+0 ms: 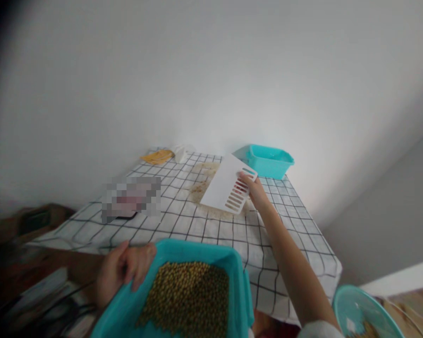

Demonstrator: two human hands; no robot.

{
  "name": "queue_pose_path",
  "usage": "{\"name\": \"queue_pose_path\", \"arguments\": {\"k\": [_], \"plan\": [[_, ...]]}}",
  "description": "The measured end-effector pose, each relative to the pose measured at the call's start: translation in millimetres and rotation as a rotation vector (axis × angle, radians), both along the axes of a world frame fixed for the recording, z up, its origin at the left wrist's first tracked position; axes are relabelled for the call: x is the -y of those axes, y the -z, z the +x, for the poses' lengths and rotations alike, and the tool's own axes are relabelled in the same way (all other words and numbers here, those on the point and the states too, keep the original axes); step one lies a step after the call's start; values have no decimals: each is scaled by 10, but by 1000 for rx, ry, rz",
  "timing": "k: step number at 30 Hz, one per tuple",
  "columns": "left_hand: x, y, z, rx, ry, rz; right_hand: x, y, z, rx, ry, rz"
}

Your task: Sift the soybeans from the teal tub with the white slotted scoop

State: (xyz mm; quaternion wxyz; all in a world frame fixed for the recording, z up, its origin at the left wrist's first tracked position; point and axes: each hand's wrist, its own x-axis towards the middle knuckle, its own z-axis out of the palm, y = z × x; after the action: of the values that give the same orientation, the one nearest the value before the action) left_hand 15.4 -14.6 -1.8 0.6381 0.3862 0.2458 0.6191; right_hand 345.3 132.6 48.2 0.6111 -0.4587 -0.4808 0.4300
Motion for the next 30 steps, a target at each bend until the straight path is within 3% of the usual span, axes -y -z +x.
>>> {"name": "queue_pose_path", "arguments": {"k": [7, 16, 21, 25, 30], "plan": [[24, -37, 57, 69, -42, 10, 34, 36, -76, 42, -75, -28], [33, -44, 52, 55, -25, 21, 130, -44, -116, 53, -172, -33], [-18, 87, 31, 109, -7, 74, 48, -22, -55, -74, -9, 62], [-106, 199, -25, 110, 91, 163, -59, 7, 68, -206, 191, 132], [-121, 206, -40, 105, 98, 121, -166, 104, 235, -317, 377, 141]]}}
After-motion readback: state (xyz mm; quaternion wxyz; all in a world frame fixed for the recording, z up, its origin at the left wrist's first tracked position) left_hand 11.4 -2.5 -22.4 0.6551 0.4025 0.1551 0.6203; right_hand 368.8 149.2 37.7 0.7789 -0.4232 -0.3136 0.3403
